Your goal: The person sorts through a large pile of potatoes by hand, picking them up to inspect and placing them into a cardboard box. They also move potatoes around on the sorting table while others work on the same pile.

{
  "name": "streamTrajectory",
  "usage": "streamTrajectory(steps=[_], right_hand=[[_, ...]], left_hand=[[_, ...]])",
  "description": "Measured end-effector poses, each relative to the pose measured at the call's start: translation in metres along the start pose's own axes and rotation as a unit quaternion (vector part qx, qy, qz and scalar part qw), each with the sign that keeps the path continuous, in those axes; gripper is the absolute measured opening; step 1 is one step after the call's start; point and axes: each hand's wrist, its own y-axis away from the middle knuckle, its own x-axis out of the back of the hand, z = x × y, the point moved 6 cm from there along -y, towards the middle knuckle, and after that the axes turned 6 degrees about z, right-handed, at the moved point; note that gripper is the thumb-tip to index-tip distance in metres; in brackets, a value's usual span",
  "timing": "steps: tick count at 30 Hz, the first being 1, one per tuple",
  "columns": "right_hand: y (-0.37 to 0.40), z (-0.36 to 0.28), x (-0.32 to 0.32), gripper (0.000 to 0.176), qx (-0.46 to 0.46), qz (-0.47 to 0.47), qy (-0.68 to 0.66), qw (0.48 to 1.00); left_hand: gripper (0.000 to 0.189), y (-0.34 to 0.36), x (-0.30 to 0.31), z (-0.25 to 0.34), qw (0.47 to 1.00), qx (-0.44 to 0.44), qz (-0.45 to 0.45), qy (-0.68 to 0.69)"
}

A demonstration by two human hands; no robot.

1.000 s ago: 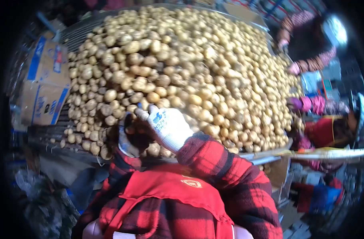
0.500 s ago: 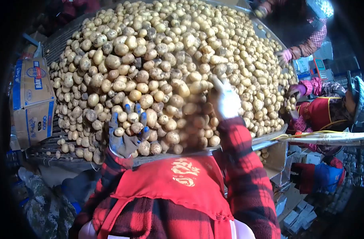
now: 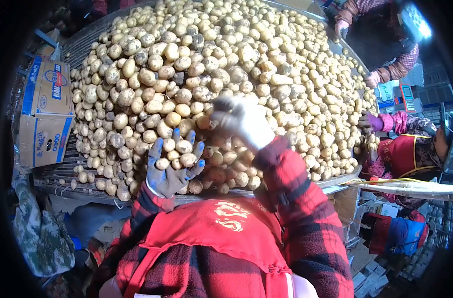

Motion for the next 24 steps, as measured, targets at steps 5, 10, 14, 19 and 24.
streamTrajectory(steps=[5,10,14,19,24], right_hand=[[-0.002,-0.023,-0.001,0.047,0.149,0.137,0.280,0.938],[-0.094,0.048,-0.023,0.041,-0.044,0.012,0.358,0.933],[-0.108,0.078,0.004,0.036,-0.075,-0.029,0.171,0.982],[-0.096,0.136,0.019,0.034,0.106,-0.014,0.199,0.974],[-0.079,0.063,-0.006,0.042,-0.024,-0.064,0.378,0.923]], left_hand=[[0.053,-0.018,-0.008,-0.005,0.999,-0.012,0.047,-0.006],[0.051,-0.027,-0.011,-0.007,0.997,0.033,-0.028,0.063],[0.050,-0.025,-0.013,-0.008,0.998,0.032,-0.002,0.057],[0.049,0.001,-0.017,-0.017,1.000,0.013,0.019,0.021],[0.045,0.019,-0.005,-0.023,1.000,0.002,0.017,0.003]])
